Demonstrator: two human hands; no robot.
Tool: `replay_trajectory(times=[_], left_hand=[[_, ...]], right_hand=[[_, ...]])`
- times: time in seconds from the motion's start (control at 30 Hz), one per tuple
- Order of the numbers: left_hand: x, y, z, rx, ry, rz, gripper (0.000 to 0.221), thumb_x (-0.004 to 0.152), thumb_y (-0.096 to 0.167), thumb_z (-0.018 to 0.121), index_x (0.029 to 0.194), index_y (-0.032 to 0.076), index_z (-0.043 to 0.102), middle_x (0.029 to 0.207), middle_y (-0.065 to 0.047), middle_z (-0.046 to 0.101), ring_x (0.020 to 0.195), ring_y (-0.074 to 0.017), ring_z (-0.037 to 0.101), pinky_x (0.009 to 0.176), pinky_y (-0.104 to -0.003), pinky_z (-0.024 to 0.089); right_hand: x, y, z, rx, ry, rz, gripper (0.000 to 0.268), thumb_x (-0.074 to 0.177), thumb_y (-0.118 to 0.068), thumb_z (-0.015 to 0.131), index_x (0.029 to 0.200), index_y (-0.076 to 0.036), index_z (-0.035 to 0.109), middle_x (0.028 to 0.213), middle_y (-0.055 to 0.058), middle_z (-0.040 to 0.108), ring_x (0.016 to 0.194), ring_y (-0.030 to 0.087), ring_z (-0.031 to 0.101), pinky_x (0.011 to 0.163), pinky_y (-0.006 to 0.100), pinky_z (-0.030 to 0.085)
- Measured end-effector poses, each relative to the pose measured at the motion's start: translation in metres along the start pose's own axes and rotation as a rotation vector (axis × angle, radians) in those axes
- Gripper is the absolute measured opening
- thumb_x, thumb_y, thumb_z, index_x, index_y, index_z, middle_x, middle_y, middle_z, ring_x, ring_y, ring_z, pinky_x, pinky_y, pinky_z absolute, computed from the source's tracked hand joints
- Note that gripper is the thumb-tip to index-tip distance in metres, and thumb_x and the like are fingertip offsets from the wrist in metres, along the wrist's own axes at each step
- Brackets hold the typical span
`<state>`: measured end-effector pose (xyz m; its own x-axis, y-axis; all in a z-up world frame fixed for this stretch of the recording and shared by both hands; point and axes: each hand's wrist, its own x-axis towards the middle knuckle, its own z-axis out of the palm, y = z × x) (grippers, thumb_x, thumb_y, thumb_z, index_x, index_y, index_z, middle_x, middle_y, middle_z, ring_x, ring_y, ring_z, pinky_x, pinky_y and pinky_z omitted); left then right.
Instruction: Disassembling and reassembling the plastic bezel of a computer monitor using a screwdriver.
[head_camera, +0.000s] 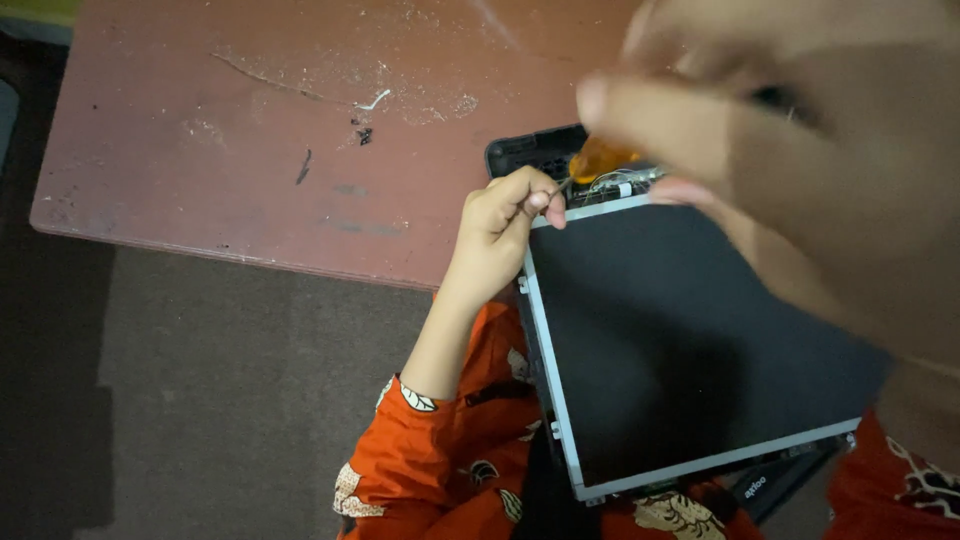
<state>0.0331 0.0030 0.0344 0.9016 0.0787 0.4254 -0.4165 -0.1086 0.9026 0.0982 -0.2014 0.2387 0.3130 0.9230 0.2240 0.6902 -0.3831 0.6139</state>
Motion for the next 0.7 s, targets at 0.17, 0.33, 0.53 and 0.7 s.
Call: replay_trajectory(times=[0.17, 0.33, 0.53, 0.7], left_hand=[[0.000, 0.001, 0.002, 0.011, -0.040, 0.022, 0.026, 0.108, 0.013, 0.044, 0.089, 0.015, 0.062, 0.083, 0.005, 0.068, 0.082, -0.0116, 0.065, 0.084, -0.030, 0.050], [-0.014, -0.020, 0.014, 0.036, 0.202, 0.034, 0.016, 0.102, 0.029, 0.064, 0.095, 0.015, 0.066, 0.087, 0.003, 0.070, 0.082, -0.0103, 0.065, 0.079, -0.025, 0.052], [-0.008, -0.017, 0.011, 0.163, 0.144, 0.096, 0.021, 0.107, 0.010, 0.047, 0.091, 0.016, 0.059, 0.078, 0.008, 0.065, 0.078, -0.0112, 0.063, 0.098, -0.033, 0.042], [-0.008, -0.010, 0.010, 0.142, 0.104, 0.037, 0.027, 0.110, 0.025, 0.042, 0.091, 0.018, 0.060, 0.086, 0.008, 0.067, 0.084, -0.0111, 0.064, 0.099, -0.033, 0.041]], right_hand=[[0.008, 0.002, -0.003, 0.129, -0.186, 0.052, 0.088, 0.118, -0.099, 0.049, 0.102, -0.012, 0.054, 0.091, 0.002, 0.047, 0.084, 0.022, 0.050, 0.084, 0.034, 0.041], [0.007, -0.007, -0.001, 0.367, -0.243, 0.187, 0.092, 0.109, -0.096, 0.035, 0.073, -0.011, 0.033, 0.066, 0.003, 0.025, 0.054, 0.022, 0.025, 0.060, 0.039, 0.017], [0.018, -0.009, -0.023, 0.421, -0.028, 0.014, 0.062, 0.111, -0.058, 0.065, 0.137, -0.002, 0.064, 0.120, 0.011, 0.066, 0.100, 0.031, 0.063, 0.085, 0.041, 0.048], [0.011, -0.003, -0.015, 0.380, -0.033, 0.008, 0.050, 0.126, -0.053, 0.058, 0.107, -0.007, 0.063, 0.095, 0.007, 0.053, 0.081, 0.027, 0.050, 0.077, 0.038, 0.040]])
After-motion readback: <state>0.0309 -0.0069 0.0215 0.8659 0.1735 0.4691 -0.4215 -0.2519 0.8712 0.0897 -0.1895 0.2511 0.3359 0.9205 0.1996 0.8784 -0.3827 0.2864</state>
